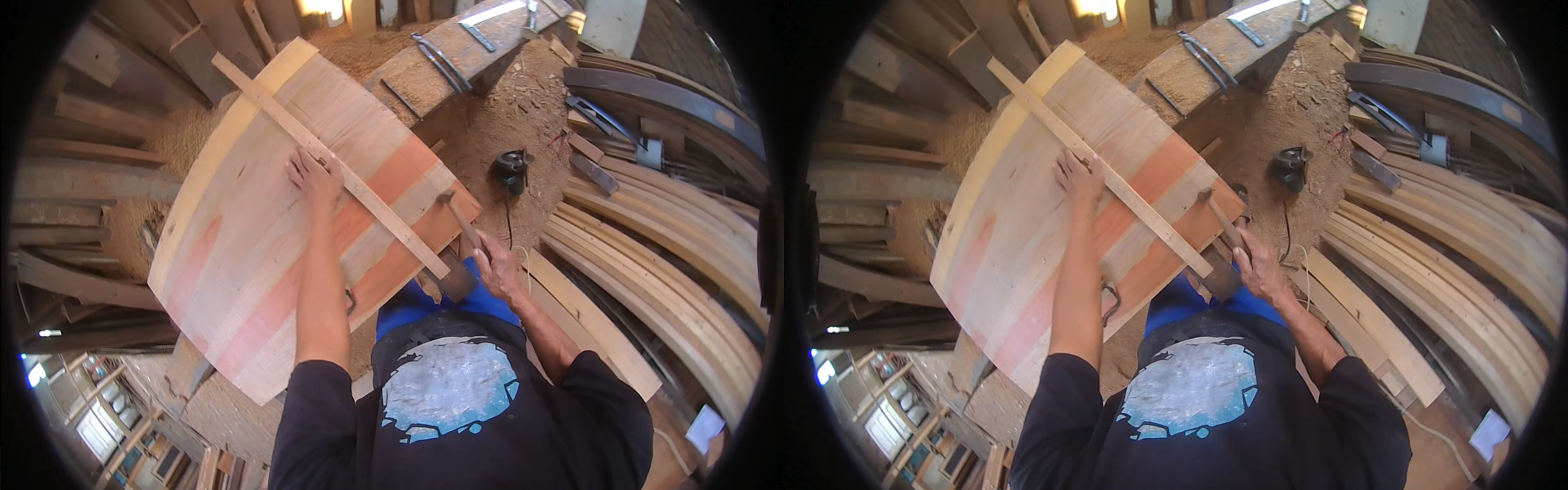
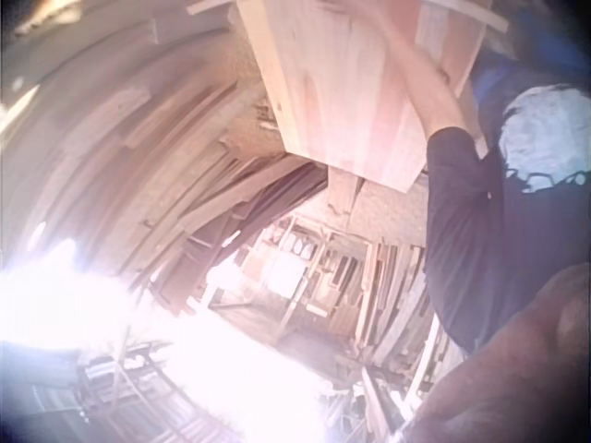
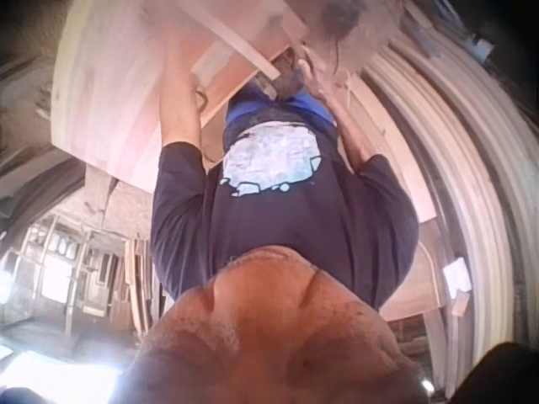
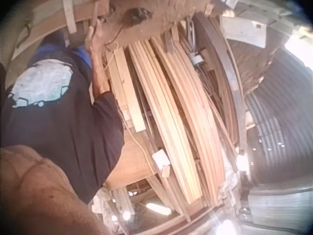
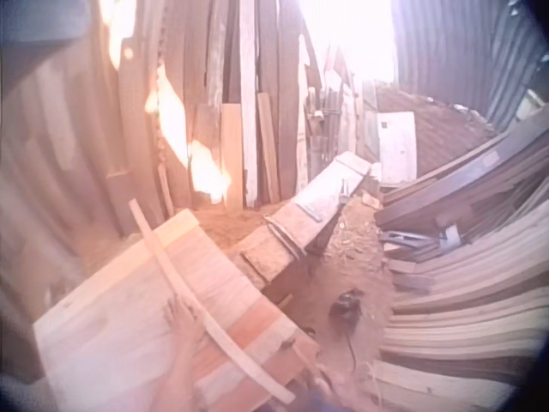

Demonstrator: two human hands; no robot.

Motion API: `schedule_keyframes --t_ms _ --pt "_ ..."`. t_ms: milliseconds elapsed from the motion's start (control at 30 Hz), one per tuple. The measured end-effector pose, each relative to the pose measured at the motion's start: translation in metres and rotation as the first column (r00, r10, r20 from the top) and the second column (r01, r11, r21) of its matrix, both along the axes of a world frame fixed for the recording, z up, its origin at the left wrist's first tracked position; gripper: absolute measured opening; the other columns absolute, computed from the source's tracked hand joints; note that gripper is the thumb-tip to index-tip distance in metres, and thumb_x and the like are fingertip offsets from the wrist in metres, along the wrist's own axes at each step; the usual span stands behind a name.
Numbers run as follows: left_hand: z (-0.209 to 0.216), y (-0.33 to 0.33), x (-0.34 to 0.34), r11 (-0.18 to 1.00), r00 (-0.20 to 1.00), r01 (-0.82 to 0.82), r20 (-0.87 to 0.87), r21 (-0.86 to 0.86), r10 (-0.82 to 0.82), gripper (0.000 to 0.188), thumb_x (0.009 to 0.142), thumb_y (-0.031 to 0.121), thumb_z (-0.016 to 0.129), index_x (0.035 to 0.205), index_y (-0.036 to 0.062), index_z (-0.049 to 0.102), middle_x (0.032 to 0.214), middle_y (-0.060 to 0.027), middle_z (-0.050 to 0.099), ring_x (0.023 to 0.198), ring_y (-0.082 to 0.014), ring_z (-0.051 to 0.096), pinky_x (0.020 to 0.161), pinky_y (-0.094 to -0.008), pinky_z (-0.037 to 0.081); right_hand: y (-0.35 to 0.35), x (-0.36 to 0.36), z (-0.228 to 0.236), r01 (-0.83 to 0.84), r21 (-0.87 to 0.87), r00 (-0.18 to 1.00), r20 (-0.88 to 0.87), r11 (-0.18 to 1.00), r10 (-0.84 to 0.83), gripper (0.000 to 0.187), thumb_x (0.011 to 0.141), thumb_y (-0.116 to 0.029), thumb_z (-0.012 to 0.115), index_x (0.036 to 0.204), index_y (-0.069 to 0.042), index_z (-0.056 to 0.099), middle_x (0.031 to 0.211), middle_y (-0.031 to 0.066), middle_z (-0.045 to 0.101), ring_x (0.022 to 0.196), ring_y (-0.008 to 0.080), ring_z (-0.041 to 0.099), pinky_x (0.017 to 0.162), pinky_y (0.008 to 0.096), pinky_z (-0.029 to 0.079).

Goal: The person nails a wooden strip onto a larger board, marks the wood, and then uses a tape measure to check the width of the board.

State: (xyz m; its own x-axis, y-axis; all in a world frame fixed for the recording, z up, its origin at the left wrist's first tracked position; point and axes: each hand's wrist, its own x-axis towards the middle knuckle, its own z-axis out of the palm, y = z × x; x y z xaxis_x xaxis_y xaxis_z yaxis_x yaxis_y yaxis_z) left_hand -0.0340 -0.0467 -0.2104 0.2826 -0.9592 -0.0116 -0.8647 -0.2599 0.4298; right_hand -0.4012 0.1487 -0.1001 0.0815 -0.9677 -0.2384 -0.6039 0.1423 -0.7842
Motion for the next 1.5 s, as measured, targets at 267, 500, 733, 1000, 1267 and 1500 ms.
schedule_keyframes --t_ms 267,500,733,1000,1267,1500 --pt "0.001 0.039 -0.075 0.972 0.959 -0.223 0.197 0.076 0.205 0.092 0.098 0.049 0.052 0.157 -0.0111 0.016 0.165 -0.0306 0.018 0.152 -0.0491 0.015 0.123 -0.0615 0.012 0.078 0.010 0.025 0.091 0.071 0.996 -0.026 0.993 -0.089 0.046 0.100 -0.020 0.060 0.143 -0.003 0.054 0.118 0.0239 0.069 0.110 0.0417 0.067 0.090 0.0456 0.054" --pt "0.002 0.041 -0.086 0.964 0.950 -0.234 0.241 0.123 0.200 0.080 0.103 0.038 0.045 0.157 -0.0123 0.015 0.164 -0.0316 0.019 0.151 -0.0488 0.016 0.122 -0.0617 0.013 0.098 0.006 0.018 -0.123 0.097 0.985 -0.109 0.988 0.133 0.047 0.098 -0.023 0.064 0.141 -0.009 0.057 0.087 0.0156 0.063 0.082 0.0363 0.066 0.072 0.0450 0.054" --pt "0.013 0.034 -0.088 0.960 0.940 -0.248 0.270 0.130 0.207 0.077 0.102 0.035 0.046 0.156 -0.0121 0.017 0.164 -0.0302 0.020 0.151 -0.0480 0.018 0.121 -0.0620 0.015 0.081 -0.008 0.010 -0.173 0.118 0.984 -0.014 0.978 0.176 0.045 0.097 -0.020 0.065 0.140 -0.012 0.058 0.093 0.0183 0.066 0.083 0.0398 0.067 0.072 0.0461 0.054" --pt "0.010 0.032 -0.083 0.952 0.923 -0.281 0.305 0.124 0.233 0.078 0.102 0.034 0.046 0.157 -0.0105 0.015 0.165 -0.0281 0.020 0.152 -0.0479 0.018 0.122 -0.0623 0.015 0.038 -0.020 0.017 -0.035 0.513 0.935 0.320 0.858 -0.153 0.046 0.102 -0.020 0.053 0.147 -0.009 0.051 0.084 0.0187 0.068 0.078 0.0345 0.070 0.074 0.0422 0.055" --pt "0.019 0.034 -0.089 0.953 0.943 -0.252 0.265 0.169 0.203 0.079 0.101 0.033 0.047 0.157 -0.0100 0.014 0.165 -0.0294 0.020 0.151 -0.0486 0.018 0.121 -0.0649 0.014 0.044 -0.007 0.005 -0.151 -0.006 0.981 0.122 0.988 0.151 0.048 0.100 -0.022 0.059 0.147 -0.014 0.052 0.086 0.0154 0.068 0.079 0.0363 0.068 0.073 0.0471 0.053" --pt "0.018 0.033 -0.088 0.975 0.963 -0.212 0.183 0.067 0.196 0.079 0.100 0.032 0.048 0.156 -0.0123 0.014 0.164 -0.0326 0.020 0.151 -0.0494 0.018 0.121 -0.0651 0.013 0.031 0.023 0.015 -0.215 0.102 0.968 -0.108 0.971 0.226 0.047 0.098 -0.024 0.062 0.143 -0.015 0.056 0.096 0.0161 0.070 0.088 0.0383 0.069 0.076 0.0490 0.054"
